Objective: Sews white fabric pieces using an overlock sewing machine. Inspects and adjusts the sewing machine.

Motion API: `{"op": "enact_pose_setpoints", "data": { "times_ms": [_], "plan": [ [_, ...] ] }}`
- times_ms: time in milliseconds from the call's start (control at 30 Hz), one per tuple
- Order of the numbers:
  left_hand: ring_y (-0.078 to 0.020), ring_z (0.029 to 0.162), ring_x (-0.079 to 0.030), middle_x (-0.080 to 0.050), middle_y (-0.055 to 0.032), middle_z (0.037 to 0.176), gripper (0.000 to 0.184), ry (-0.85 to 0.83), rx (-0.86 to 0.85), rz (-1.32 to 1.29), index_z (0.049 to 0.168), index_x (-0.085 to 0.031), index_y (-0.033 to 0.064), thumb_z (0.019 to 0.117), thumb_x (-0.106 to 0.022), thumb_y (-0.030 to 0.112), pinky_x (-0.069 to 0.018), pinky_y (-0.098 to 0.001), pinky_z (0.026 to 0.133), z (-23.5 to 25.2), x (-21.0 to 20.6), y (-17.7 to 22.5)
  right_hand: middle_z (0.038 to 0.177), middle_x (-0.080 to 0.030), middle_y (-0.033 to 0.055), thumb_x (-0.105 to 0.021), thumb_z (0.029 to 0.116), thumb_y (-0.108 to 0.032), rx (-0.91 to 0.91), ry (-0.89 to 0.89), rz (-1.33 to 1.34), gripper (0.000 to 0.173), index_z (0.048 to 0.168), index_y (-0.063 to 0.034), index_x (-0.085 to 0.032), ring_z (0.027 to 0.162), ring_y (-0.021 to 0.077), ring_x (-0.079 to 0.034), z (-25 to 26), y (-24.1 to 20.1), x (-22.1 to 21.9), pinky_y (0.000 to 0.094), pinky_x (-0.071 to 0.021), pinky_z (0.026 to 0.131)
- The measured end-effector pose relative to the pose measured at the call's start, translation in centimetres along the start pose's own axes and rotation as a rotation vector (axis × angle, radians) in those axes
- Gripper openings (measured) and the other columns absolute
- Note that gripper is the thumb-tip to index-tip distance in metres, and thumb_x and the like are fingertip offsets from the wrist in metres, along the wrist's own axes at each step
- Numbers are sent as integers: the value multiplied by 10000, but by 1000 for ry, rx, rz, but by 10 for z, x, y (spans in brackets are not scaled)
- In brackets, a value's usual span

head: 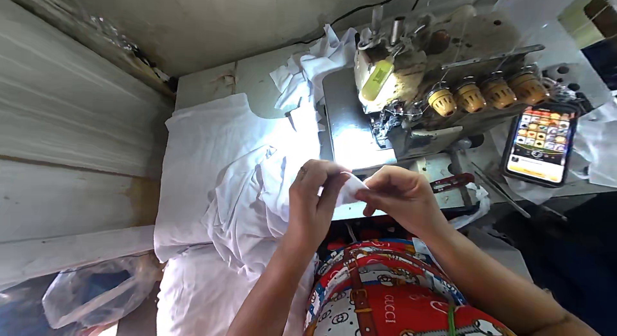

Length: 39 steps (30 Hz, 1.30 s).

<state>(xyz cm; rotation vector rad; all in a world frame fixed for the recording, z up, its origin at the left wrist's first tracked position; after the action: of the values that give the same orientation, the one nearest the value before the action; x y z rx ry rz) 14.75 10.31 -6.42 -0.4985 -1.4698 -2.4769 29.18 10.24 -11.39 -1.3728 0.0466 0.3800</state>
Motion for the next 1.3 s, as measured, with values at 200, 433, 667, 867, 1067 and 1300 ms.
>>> {"op": "enact_pose_setpoints", "data": {
  "times_ms": [200,433,667,867,1067,1300],
  "plan": [
    [-172,836,-717,-751,-103,903,125,-50,-219,230,991,-772,13,951,-664,61,-582,-334,790,33,-73,-18,792,-692,-50,-670,920,-12,-140,269,-172,156,986,-94,-555,602,49,-675,-6,22,57,219,-602,554],
    [-169,786,-700,-746,-68,894,117,-68,-129,349,990,-777,65,958,-681,123,-567,-335,718,24,-85,-29,864,-704,-52,-651,932,-14,-176,257,-196,98,1001,-56,-596,629,26,-677,-20,35,67,202,-604,572],
    [-197,885,-679,-708,-100,944,143,-175,-123,336,1024,-706,6,984,-603,96,-553,-363,842,37,-85,-36,902,-739,14,-579,1024,-171,49,191,-603,240,1091,1,-731,738,-10,-685,-7,22,68,161,-593,659],
    [-258,973,-647,-668,-137,969,135,-269,-62,322,927,-688,9,960,-576,77,-513,-428,896,65,-84,-53,914,-748,60,-516,1053,-259,-20,116,-792,371,1287,-26,-686,737,86,-704,-8,33,66,269,-608,667],
    [-332,1192,-628,-673,-236,1195,244,-181,90,377,1166,-664,-67,999,-571,86,-460,-455,1077,110,-77,-76,930,-745,52,-514,1048,-257,-21,23,-789,386,1324,-28,-655,736,91,-704,-8,32,58,280,-613,669],
    [-318,1033,-677,-697,-203,1062,157,-63,99,392,1064,-728,-7,962,-621,45,-535,-459,930,84,-44,-78,977,-743,69,-540,1043,-159,91,-119,-641,284,1205,15,-695,767,35,-696,-13,21,31,193,-594,683]
  ]
}}
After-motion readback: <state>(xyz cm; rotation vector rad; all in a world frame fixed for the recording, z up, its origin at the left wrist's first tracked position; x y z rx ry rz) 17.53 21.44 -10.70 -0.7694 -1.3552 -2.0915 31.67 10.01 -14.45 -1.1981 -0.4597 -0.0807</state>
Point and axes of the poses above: each hand's wrist, its own z-axis towards the middle knuckle, its own x-axis out of the back of the hand, y = z × x, the point moved 10 cm from there along z, towards the middle knuckle
